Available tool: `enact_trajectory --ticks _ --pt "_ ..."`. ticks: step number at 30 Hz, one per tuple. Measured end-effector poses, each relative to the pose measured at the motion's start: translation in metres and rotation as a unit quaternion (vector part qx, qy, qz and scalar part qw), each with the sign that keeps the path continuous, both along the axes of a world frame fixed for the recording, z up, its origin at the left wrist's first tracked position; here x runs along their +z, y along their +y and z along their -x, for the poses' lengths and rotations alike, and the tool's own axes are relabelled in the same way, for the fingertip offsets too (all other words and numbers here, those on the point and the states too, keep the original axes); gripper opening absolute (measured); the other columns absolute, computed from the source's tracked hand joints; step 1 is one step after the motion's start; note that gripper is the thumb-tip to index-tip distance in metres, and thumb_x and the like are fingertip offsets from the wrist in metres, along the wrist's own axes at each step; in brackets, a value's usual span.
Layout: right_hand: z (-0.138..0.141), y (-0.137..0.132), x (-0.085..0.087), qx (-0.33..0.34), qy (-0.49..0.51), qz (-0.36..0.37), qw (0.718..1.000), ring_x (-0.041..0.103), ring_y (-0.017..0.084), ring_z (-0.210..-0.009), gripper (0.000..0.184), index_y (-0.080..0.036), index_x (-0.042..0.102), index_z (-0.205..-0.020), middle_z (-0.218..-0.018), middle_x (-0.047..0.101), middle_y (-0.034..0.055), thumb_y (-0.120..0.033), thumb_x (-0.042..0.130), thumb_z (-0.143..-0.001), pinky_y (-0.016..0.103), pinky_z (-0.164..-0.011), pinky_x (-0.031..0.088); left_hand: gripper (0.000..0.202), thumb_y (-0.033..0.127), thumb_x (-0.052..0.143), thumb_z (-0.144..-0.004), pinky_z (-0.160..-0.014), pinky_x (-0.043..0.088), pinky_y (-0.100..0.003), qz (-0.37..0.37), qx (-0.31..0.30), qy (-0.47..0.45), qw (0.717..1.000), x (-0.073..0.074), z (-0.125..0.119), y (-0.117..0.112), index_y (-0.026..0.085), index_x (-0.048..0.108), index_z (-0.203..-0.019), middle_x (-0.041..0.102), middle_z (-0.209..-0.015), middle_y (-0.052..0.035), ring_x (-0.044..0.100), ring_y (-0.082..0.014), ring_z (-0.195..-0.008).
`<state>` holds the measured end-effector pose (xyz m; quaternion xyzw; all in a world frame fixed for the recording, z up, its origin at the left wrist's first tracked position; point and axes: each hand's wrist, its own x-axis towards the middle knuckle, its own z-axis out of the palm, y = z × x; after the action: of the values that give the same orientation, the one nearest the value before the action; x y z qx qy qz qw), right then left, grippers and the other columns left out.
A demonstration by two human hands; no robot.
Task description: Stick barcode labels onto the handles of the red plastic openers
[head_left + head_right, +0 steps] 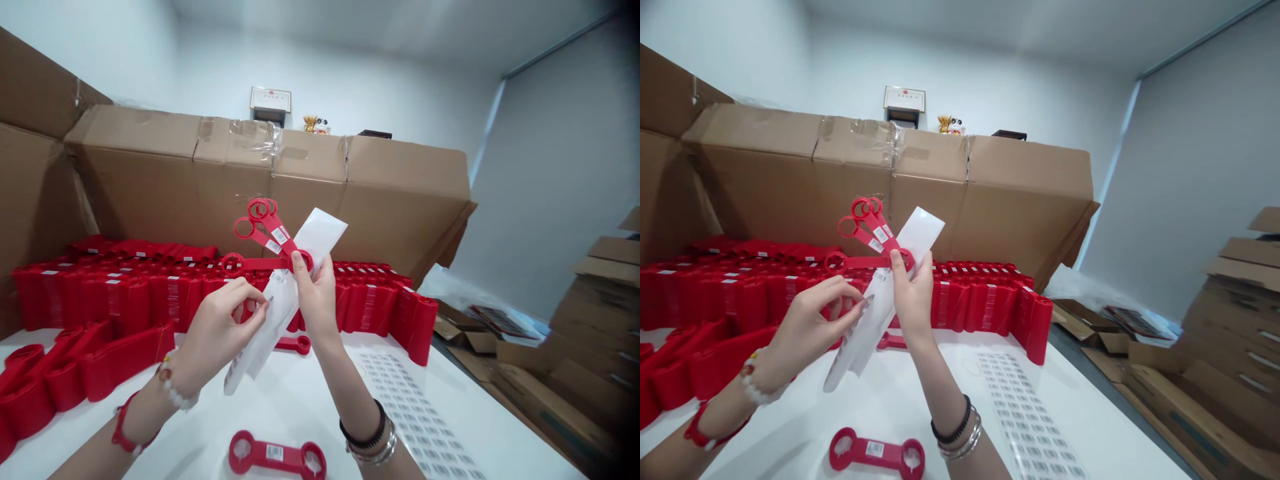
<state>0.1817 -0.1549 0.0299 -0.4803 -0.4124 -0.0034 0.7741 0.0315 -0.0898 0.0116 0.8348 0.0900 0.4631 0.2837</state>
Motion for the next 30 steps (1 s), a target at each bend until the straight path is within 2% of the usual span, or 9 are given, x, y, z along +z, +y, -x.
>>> enact_trajectory --ticks 1,3,4,6,10,14,18,26,30 --pt "0.000 0.001 -0.001 -0.009 0.006 0.000 1.000 0.064 0.020 -0.102 0.038 -0.019 0.057 -0.110 -0.107 0.067 0.0054 -0.047 0.067 -0.087 0.033 -0.089 0.050 0.018 0.034 0.064 -0.090 -0.057 0.039 -0.025 0.089 -0.046 -0.008 0.995 0.004 0.005 -0.004 0.018 0.063 -0.082 0.052 -0.068 0.0016 0.046 -0.0098 -0.060" --pt "0.002 0.002 -0.002 -0.018 0.017 -0.001 1.000 0.063 0.021 -0.105 0.039 -0.019 0.056 -0.113 -0.111 0.067 0.0066 -0.048 0.066 -0.088 0.035 -0.091 0.050 0.025 0.045 0.068 -0.086 -0.043 0.028 -0.020 0.269 -0.109 -0.037 0.956 0.012 0.014 -0.010 0.021 0.064 -0.087 0.040 -0.053 0.0055 0.033 -0.0068 -0.046" --pt "0.005 0.002 -0.003 -0.016 0.021 -0.002 1.000 0.063 0.022 -0.107 0.040 -0.020 0.056 -0.114 -0.113 0.066 0.0069 -0.048 0.065 -0.088 0.036 -0.092 0.050 0.028 0.049 0.069 -0.084 -0.040 0.023 -0.019 0.332 -0.114 -0.052 0.935 0.016 0.018 -0.010 0.022 0.065 -0.091 0.033 -0.048 0.0070 0.028 -0.0060 -0.043" --pt "0.013 0.000 -0.002 -0.005 0.029 -0.002 1.000 0.062 0.022 -0.110 0.040 -0.021 0.056 -0.116 -0.117 0.066 0.0067 -0.049 0.064 -0.089 0.037 -0.094 0.050 0.035 0.053 0.073 -0.080 -0.037 0.021 -0.017 0.381 -0.081 -0.080 0.917 0.019 0.022 -0.009 0.023 0.066 -0.096 0.028 -0.043 0.0086 0.024 -0.0054 -0.039" --pt "0.034 -0.006 0.000 0.033 0.033 0.006 0.999 0.063 0.021 -0.109 0.038 -0.024 0.056 -0.117 -0.117 0.065 0.0052 -0.049 0.065 -0.089 0.037 -0.096 0.050 0.038 0.054 0.076 -0.075 -0.032 0.023 -0.016 0.358 -0.002 -0.094 0.929 0.019 0.020 0.000 0.021 0.068 -0.093 0.035 -0.041 0.0074 0.028 -0.0056 -0.036" --pt "0.048 -0.012 0.002 0.067 0.026 0.004 0.997 0.065 0.021 -0.105 0.034 -0.025 0.057 -0.114 -0.113 0.066 0.0037 -0.046 0.065 -0.090 0.036 -0.093 0.053 0.035 0.053 0.075 -0.076 -0.031 0.027 -0.017 0.337 0.009 -0.093 0.937 0.020 0.020 0.004 0.022 0.070 -0.092 0.037 -0.040 0.0070 0.030 -0.0066 -0.035" --pt "0.052 -0.015 0.003 0.073 0.032 0.008 0.997 0.065 0.020 -0.106 0.033 -0.026 0.057 -0.113 -0.112 0.067 0.0023 -0.047 0.066 -0.089 0.035 -0.094 0.053 0.031 0.050 0.074 -0.078 -0.034 0.028 -0.017 0.316 0.037 -0.101 0.943 0.025 0.025 0.002 0.022 0.070 -0.090 0.040 -0.040 0.0065 0.032 -0.0059 -0.036" --pt "0.054 -0.018 0.005 0.051 0.026 0.012 0.998 0.064 0.023 -0.107 0.037 -0.024 0.058 -0.115 -0.113 0.066 0.0050 -0.048 0.066 -0.088 0.036 -0.092 0.053 0.025 0.045 0.074 -0.079 -0.035 0.030 -0.019 0.302 0.024 -0.103 0.947 0.028 0.026 -0.002 0.021 0.070 -0.085 0.039 -0.039 0.0063 0.033 -0.0073 -0.036" --pt "0.055 -0.018 0.004 0.060 0.031 0.010 0.998 0.063 0.022 -0.111 0.037 -0.025 0.057 -0.115 -0.119 0.065 0.0044 -0.047 0.067 -0.088 0.037 -0.096 0.052 0.022 0.042 0.074 -0.080 -0.037 0.032 -0.019 0.293 0.028 -0.102 0.950 0.029 0.027 -0.003 0.020 0.069 -0.082 0.040 -0.039 0.0062 0.033 -0.0071 -0.037"
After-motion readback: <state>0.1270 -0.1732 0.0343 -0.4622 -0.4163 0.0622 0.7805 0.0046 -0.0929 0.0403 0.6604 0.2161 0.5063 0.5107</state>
